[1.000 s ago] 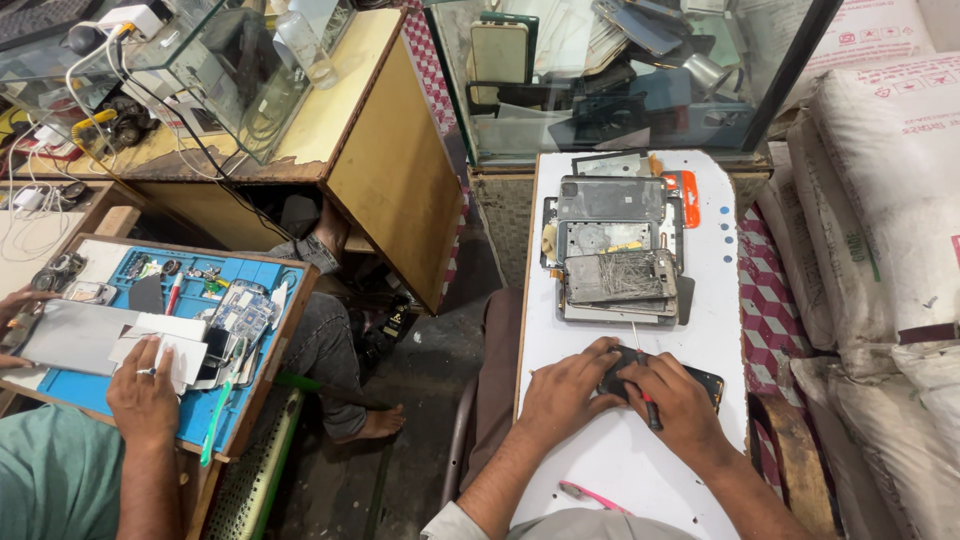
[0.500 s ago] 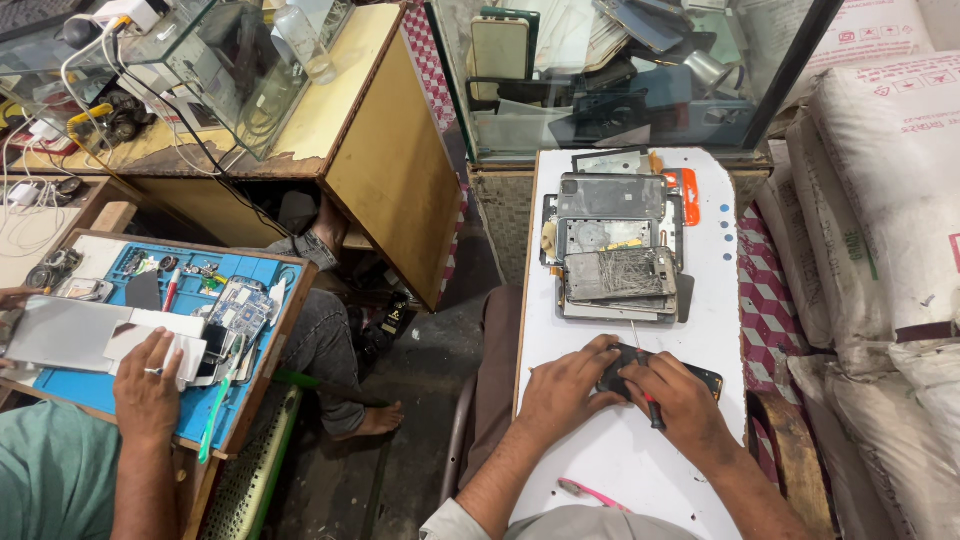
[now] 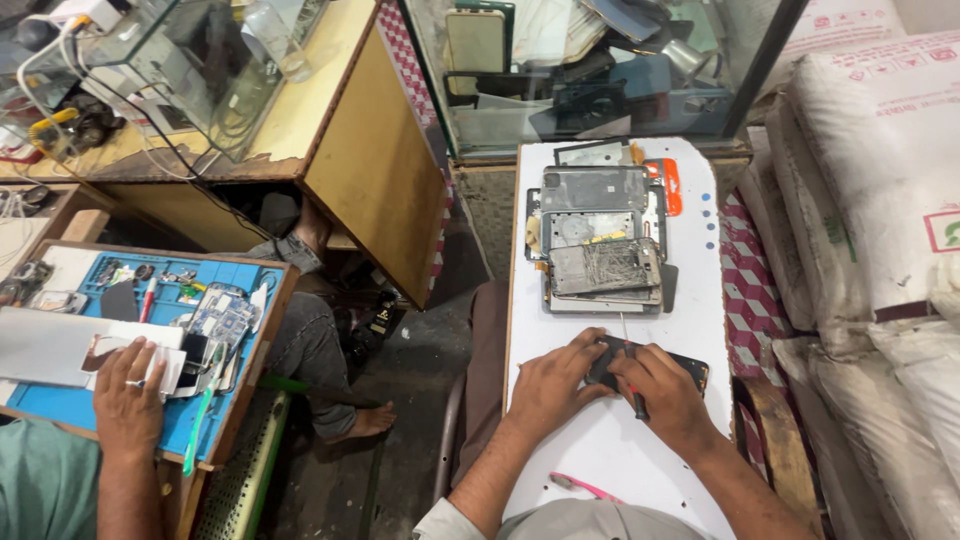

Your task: The person uses a screwdriver to pry and adjust a small component on the back of a black smartphone. They repeatedly lift and reseat the part while holding the phone steady on a white work surface.

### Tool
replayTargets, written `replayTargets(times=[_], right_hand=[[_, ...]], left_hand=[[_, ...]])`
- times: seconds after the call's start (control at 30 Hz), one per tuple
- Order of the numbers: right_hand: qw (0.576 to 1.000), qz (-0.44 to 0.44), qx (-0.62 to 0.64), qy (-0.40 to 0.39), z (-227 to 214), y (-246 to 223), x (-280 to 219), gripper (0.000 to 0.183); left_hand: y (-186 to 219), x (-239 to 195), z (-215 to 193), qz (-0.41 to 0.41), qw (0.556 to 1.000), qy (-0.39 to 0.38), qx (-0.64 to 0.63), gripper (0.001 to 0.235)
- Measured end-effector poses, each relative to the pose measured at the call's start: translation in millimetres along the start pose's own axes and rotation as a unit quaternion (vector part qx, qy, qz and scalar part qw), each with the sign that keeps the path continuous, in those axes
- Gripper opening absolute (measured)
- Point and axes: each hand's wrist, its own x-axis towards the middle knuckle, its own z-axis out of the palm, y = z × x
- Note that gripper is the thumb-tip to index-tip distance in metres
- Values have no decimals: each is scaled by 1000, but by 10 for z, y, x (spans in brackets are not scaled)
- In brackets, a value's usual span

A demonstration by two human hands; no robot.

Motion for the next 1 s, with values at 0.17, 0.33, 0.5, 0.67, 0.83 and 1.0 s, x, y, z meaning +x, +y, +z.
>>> replayTargets(times=[0.17,0.33,0.5,0.67,0.83,1.0], right_hand=[[1000,-5,-2,11,18,1,-15,29],[996,57,50,45,68,197,-98,19],[916,172,343,119,107,393,-337,22],[834,151,486,212,-46,437,-385,50],[919,133,359,90,-373,430,-345,45],[972,78,218,-28,-485,416,-182,19]], left_hand=[[-16,0,22,10,1000,14,2,62],[-115,15,103,50,996,69,-17,59],[-168,32,205,17,999,27,-18,59],[-103,111,141,-2,1000,-5,1,62],[-77,144,143,3,1000,-10,15,62],[-69,143,174,3,1000,-4,23,57]])
